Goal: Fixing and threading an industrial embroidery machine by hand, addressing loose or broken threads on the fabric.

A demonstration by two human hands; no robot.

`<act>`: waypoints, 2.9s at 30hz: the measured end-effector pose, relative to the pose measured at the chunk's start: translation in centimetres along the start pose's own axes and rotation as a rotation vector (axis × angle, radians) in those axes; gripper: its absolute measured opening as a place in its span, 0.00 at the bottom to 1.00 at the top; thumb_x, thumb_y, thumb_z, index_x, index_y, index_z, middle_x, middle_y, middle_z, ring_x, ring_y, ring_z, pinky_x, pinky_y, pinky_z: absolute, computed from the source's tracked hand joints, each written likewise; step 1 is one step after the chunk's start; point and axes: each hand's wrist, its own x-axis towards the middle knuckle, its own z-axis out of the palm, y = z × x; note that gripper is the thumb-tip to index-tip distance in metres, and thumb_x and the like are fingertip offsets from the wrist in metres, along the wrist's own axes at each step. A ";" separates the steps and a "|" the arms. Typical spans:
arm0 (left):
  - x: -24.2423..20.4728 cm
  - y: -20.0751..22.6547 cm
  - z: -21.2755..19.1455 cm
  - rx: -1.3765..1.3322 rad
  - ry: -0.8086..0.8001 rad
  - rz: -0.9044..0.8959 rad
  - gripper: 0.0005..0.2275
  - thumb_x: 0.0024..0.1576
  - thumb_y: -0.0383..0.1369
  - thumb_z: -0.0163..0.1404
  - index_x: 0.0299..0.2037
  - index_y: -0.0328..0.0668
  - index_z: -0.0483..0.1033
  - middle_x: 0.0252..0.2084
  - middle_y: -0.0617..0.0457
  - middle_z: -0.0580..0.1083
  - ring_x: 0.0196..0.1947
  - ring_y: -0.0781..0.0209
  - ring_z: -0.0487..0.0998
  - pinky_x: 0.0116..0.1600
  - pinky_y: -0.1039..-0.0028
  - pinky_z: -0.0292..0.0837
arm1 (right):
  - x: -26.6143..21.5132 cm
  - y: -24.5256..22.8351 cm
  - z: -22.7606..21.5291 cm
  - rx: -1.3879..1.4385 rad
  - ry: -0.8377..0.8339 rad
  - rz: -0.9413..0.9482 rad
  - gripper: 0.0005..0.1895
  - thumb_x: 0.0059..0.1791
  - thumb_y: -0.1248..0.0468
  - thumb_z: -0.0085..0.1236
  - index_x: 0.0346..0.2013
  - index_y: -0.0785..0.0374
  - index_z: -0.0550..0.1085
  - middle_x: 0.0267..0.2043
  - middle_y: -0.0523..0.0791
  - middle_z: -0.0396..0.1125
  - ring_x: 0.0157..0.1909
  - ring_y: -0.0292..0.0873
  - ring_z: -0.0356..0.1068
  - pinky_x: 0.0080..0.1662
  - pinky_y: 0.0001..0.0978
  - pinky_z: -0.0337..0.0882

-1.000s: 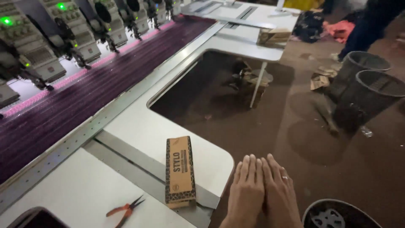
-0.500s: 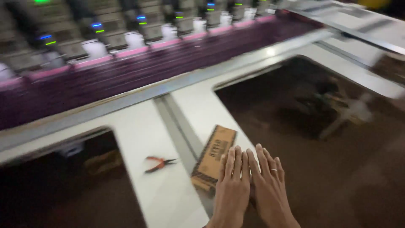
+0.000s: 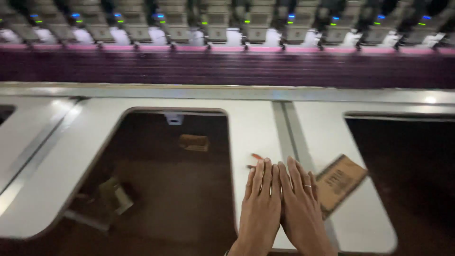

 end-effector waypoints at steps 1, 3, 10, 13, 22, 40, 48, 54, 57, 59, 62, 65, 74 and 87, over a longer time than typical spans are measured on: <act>-0.5 -1.5 -0.5 -0.027 -0.007 -0.016 0.24 0.63 0.30 0.39 0.71 0.28 0.60 0.73 0.34 0.60 0.76 0.42 0.55 0.78 0.57 0.47 | 0.7 -1.4 0.6 -0.035 0.039 -0.015 0.41 0.45 0.63 0.46 0.75 0.60 0.52 0.80 0.51 0.43 0.79 0.51 0.43 0.73 0.48 0.42; -1.7 -4.9 -1.5 -0.037 -0.010 -0.050 0.24 0.64 0.29 0.40 0.71 0.27 0.58 0.73 0.34 0.59 0.76 0.42 0.55 0.77 0.56 0.48 | 2.4 -4.7 1.9 -0.057 0.083 -0.052 0.41 0.46 0.61 0.47 0.75 0.57 0.53 0.80 0.49 0.45 0.78 0.49 0.46 0.73 0.48 0.45; -6.8 -17.8 -5.1 0.126 0.005 -0.225 0.25 0.63 0.27 0.44 0.71 0.27 0.59 0.73 0.34 0.60 0.75 0.42 0.56 0.78 0.55 0.48 | 8.5 -17.4 7.2 0.062 -0.007 -0.201 0.38 0.49 0.59 0.45 0.75 0.56 0.52 0.80 0.47 0.42 0.80 0.47 0.40 0.74 0.45 0.40; -9.6 -23.5 -6.2 0.225 0.027 -0.326 0.24 0.63 0.28 0.43 0.70 0.29 0.61 0.72 0.35 0.61 0.75 0.42 0.57 0.77 0.55 0.49 | 11.1 -23.6 9.8 0.136 -0.029 -0.306 0.43 0.45 0.57 0.50 0.75 0.56 0.51 0.81 0.45 0.41 0.80 0.45 0.38 0.74 0.44 0.39; -21.0 -45.3 -8.8 0.504 0.025 -0.631 0.24 0.62 0.31 0.41 0.69 0.32 0.62 0.71 0.34 0.62 0.73 0.38 0.59 0.75 0.49 0.49 | 20.1 -46.6 20.9 0.271 0.020 -0.610 0.34 0.47 0.54 0.45 0.70 0.47 0.61 0.77 0.43 0.50 0.76 0.44 0.49 0.72 0.49 0.46; -47.8 -88.5 -29.5 0.813 -0.026 -1.106 0.49 0.44 0.53 0.64 0.73 0.36 0.54 0.77 0.35 0.52 0.77 0.40 0.49 0.75 0.55 0.47 | 31.7 -101.8 32.9 0.444 0.066 -1.025 0.38 0.45 0.46 0.52 0.70 0.46 0.61 0.75 0.47 0.53 0.74 0.48 0.53 0.68 0.49 0.54; -57.9 -109.7 -40.0 0.869 -0.050 -1.110 0.48 0.45 0.54 0.61 0.73 0.39 0.54 0.77 0.36 0.51 0.77 0.39 0.48 0.75 0.52 0.45 | 36.8 -125.7 32.2 0.523 0.001 -0.959 0.36 0.49 0.41 0.49 0.70 0.46 0.61 0.75 0.43 0.54 0.76 0.47 0.52 0.69 0.50 0.52; -65.0 -127.0 -43.3 0.869 -0.078 -1.118 0.45 0.47 0.52 0.59 0.73 0.39 0.53 0.77 0.36 0.51 0.77 0.39 0.49 0.76 0.53 0.45 | 42.0 -143.7 38.1 0.545 0.035 -0.988 0.34 0.50 0.41 0.49 0.69 0.47 0.64 0.75 0.47 0.55 0.75 0.49 0.54 0.67 0.51 0.55; -67.8 -137.5 -45.7 0.901 -0.068 -1.102 0.49 0.42 0.54 0.62 0.73 0.40 0.55 0.76 0.35 0.52 0.76 0.37 0.50 0.75 0.51 0.47 | 46.0 -153.8 41.1 0.505 0.026 -0.994 0.35 0.50 0.39 0.49 0.69 0.47 0.63 0.76 0.49 0.52 0.75 0.51 0.52 0.68 0.53 0.54; -68.7 -143.2 -48.4 0.915 -0.045 -1.100 0.49 0.43 0.53 0.62 0.74 0.41 0.54 0.77 0.37 0.52 0.76 0.40 0.52 0.75 0.55 0.49 | 48.6 -160.2 41.7 0.489 0.021 -1.043 0.35 0.49 0.39 0.51 0.68 0.47 0.64 0.75 0.50 0.54 0.75 0.52 0.52 0.65 0.52 0.56; -72.1 -152.3 -50.4 0.932 -0.047 -1.108 0.48 0.44 0.53 0.60 0.74 0.41 0.54 0.77 0.37 0.53 0.76 0.40 0.51 0.75 0.55 0.50 | 52.1 -169.5 43.0 0.485 0.041 -1.028 0.36 0.48 0.41 0.52 0.69 0.47 0.62 0.76 0.49 0.52 0.75 0.51 0.52 0.66 0.53 0.56; -75.8 -161.4 -52.1 0.929 -0.046 -1.079 0.48 0.42 0.54 0.62 0.73 0.41 0.55 0.76 0.37 0.53 0.76 0.40 0.52 0.74 0.54 0.51 | 54.1 -178.7 45.5 0.476 0.066 -1.022 0.34 0.51 0.40 0.47 0.68 0.49 0.64 0.76 0.51 0.52 0.73 0.53 0.55 0.65 0.50 0.58; -84.7 -189.7 -60.8 0.818 -0.072 -0.986 0.50 0.41 0.53 0.64 0.73 0.40 0.55 0.76 0.34 0.52 0.76 0.38 0.51 0.74 0.54 0.48 | 59.7 -206.8 50.6 0.482 0.139 -0.937 0.38 0.47 0.41 0.55 0.70 0.45 0.62 0.75 0.50 0.54 0.75 0.51 0.55 0.66 0.46 0.60; -98.6 -232.9 -66.5 0.867 -0.063 -0.903 0.51 0.39 0.55 0.62 0.74 0.42 0.54 0.76 0.37 0.54 0.76 0.41 0.53 0.74 0.56 0.52 | 74.5 -243.7 65.4 0.376 0.108 -0.808 0.38 0.47 0.37 0.53 0.68 0.45 0.62 0.75 0.48 0.54 0.76 0.48 0.52 0.68 0.49 0.54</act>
